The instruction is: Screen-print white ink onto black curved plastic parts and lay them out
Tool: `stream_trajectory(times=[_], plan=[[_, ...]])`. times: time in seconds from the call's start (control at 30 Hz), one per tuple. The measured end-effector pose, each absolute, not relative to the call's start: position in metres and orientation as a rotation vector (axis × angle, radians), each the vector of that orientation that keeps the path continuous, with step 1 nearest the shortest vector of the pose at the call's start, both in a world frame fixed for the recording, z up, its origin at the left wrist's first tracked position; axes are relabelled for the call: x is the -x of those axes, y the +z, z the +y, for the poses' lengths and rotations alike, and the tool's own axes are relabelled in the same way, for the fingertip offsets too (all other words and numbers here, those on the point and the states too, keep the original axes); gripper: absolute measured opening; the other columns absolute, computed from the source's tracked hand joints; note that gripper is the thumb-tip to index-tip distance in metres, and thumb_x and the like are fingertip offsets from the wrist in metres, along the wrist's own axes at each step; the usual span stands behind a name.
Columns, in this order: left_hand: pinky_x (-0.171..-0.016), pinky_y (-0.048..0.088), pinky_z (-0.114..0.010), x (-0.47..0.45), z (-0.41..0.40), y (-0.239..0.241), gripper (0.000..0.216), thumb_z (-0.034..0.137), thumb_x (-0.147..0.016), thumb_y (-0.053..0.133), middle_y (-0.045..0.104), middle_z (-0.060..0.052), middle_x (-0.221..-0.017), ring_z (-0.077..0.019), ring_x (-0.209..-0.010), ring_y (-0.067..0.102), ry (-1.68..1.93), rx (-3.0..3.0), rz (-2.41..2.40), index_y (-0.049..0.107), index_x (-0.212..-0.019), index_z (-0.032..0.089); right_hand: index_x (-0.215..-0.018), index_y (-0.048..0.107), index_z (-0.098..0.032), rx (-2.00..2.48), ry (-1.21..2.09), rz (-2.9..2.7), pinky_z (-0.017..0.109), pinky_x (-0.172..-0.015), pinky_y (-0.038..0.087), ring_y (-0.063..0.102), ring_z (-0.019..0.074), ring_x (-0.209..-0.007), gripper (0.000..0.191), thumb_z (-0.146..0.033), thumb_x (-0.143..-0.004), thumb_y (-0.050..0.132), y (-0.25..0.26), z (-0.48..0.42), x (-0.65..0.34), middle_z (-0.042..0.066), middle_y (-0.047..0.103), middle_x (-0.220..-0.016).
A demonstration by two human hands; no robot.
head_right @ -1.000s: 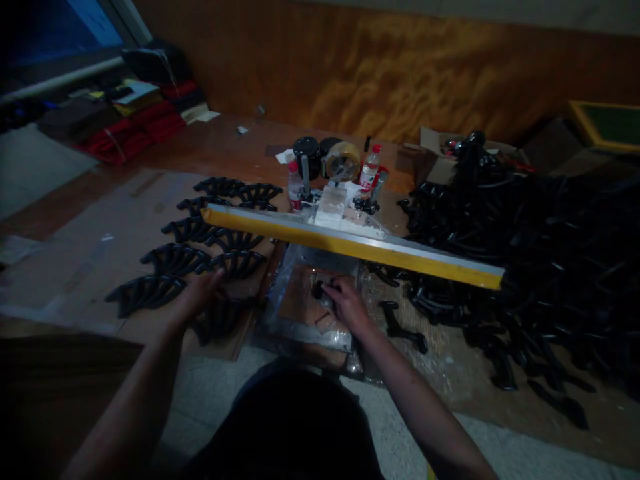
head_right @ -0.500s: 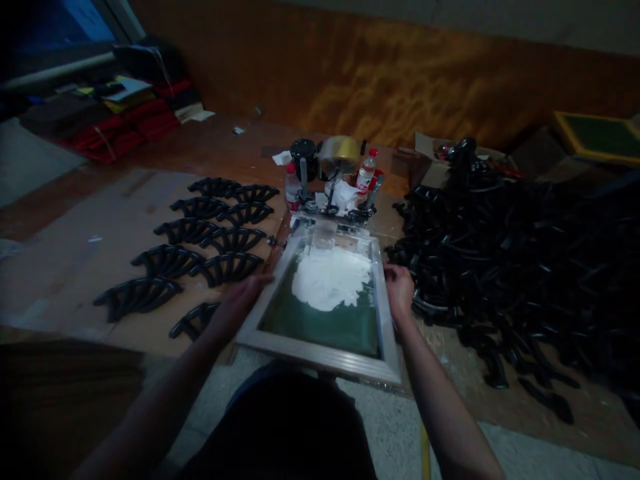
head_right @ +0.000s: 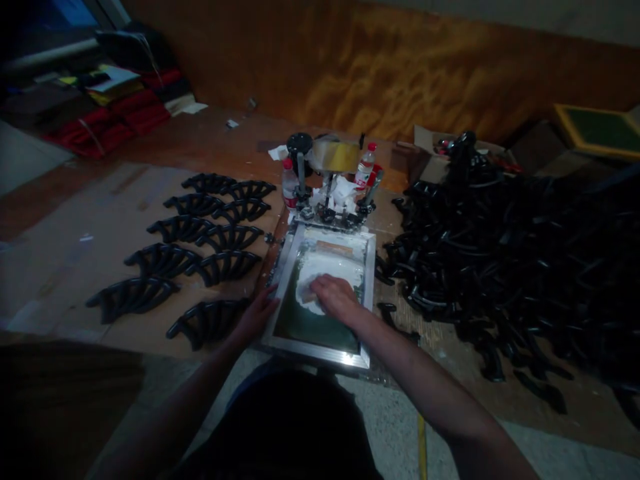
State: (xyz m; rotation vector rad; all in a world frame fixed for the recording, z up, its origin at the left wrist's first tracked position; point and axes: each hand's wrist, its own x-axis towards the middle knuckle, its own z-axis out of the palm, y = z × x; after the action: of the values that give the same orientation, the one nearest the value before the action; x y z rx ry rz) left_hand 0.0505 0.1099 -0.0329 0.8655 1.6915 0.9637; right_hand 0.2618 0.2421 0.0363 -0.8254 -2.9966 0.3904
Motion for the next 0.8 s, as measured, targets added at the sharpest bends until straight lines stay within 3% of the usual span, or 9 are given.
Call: stream_trajectory(times=[0.1, 0.2, 0.37, 0.5, 0.6, 0.67, 0.73, 0.8], plan=[[-0.072, 0.051, -0.031, -0.051, 0.111, -0.032, 0.065, 0.048, -0.084, 0.054, 0.069, -0.005, -0.086, -0.0215, -0.082, 0.066, 0.958, -0.897, 1.718, 0.047, -0.139, 0.016, -0.094, 0.065, -0.020, 0.571, 0.503, -3.068, 0.027, -0.075, 0.041, 0.059, 0.0197, -0.091, 0.022, -0.010, -0.076, 0.056, 0.042, 0.238, -0.274, 0.005, 0.067, -0.094], [-0.069, 0.051, -0.031, -0.052, 0.111, -0.032, 0.067, 0.050, -0.081, 0.056, 0.069, -0.004, -0.084, -0.0209, -0.077, 0.066, 0.991, -0.874, 1.689, 0.048, -0.138, 0.015, -0.088, 0.065, -0.021, 0.701, 0.483, -3.017, 0.027, -0.072, 0.040, 0.059, 0.0199, -0.087, 0.013, -0.015, -0.079, 0.057, 0.045, 0.242, -0.269, 0.004, 0.068, -0.089], [-0.065, 0.049, -0.030, -0.052, 0.110, -0.037, 0.068, 0.053, -0.078, 0.060, 0.068, -0.002, -0.078, -0.0191, -0.068, 0.064, 1.034, -0.827, 1.670, 0.051, -0.135, 0.017, -0.102, 0.065, -0.015, 0.703, 0.338, -2.887, 0.030, -0.078, 0.043, 0.059, 0.0229, -0.094, 0.026, -0.009, -0.079, 0.054, 0.025, 0.226, -0.272, 0.011, 0.068, -0.104], [-0.063, 0.049, -0.029, -0.053, 0.110, -0.031, 0.068, 0.051, -0.077, 0.061, 0.068, -0.002, -0.076, -0.0192, -0.069, 0.064, 1.032, -0.809, 1.671, 0.051, -0.134, 0.016, -0.101, 0.066, -0.020, 0.778, 0.495, -2.844, 0.027, -0.074, 0.044, 0.061, 0.0198, -0.090, 0.021, -0.016, -0.083, 0.057, 0.030, 0.232, -0.270, 0.005, 0.069, -0.095], [-0.058, 0.047, -0.028, -0.051, 0.110, -0.011, 0.073, 0.051, -0.075, 0.063, 0.067, -0.001, -0.071, -0.0184, -0.063, 0.062, 1.040, -0.787, 1.641, 0.048, -0.137, 0.015, -0.123, 0.060, -0.023, 1.036, 0.459, -2.717, 0.028, -0.077, 0.045, 0.062, 0.0215, -0.096, 0.035, -0.030, -0.088, 0.058, 0.054, 0.263, -0.250, 0.006, 0.069, -0.106], [-0.059, 0.048, -0.027, -0.049, 0.112, 0.010, 0.071, 0.053, -0.076, 0.063, 0.069, -0.003, -0.078, -0.0189, -0.069, 0.064, 1.107, -0.815, 1.623, 0.052, -0.135, 0.015, -0.137, 0.051, -0.026, 1.196, 0.367, -2.623, 0.031, -0.078, 0.046, 0.062, 0.0237, -0.096, 0.051, -0.037, -0.088, 0.060, 0.071, 0.290, -0.243, 0.008, 0.067, -0.112], [-0.059, 0.048, -0.026, -0.047, 0.115, 0.034, 0.063, 0.059, -0.079, 0.058, 0.070, -0.005, -0.086, -0.0188, -0.075, 0.064, 1.191, -0.847, 1.640, 0.061, -0.125, 0.016, -0.139, 0.050, -0.027, 1.305, 0.304, -2.492, 0.033, -0.078, 0.046, 0.063, 0.0244, -0.091, 0.055, -0.040, -0.087, 0.060, 0.086, 0.318, -0.253, 0.008, 0.067, -0.112], [-0.054, 0.046, -0.024, -0.046, 0.122, 0.060, 0.060, 0.065, -0.083, 0.049, 0.069, -0.003, -0.082, -0.0170, -0.070, 0.062, 1.260, -0.836, 1.672, 0.068, -0.113, 0.017, -0.130, 0.059, -0.022, 1.357, 0.307, -2.277, 0.034, -0.078, 0.047, 0.062, 0.0232, -0.086, 0.046, -0.041, -0.088, 0.056, 0.092, 0.342, -0.281, 0.009, 0.068, -0.106]])
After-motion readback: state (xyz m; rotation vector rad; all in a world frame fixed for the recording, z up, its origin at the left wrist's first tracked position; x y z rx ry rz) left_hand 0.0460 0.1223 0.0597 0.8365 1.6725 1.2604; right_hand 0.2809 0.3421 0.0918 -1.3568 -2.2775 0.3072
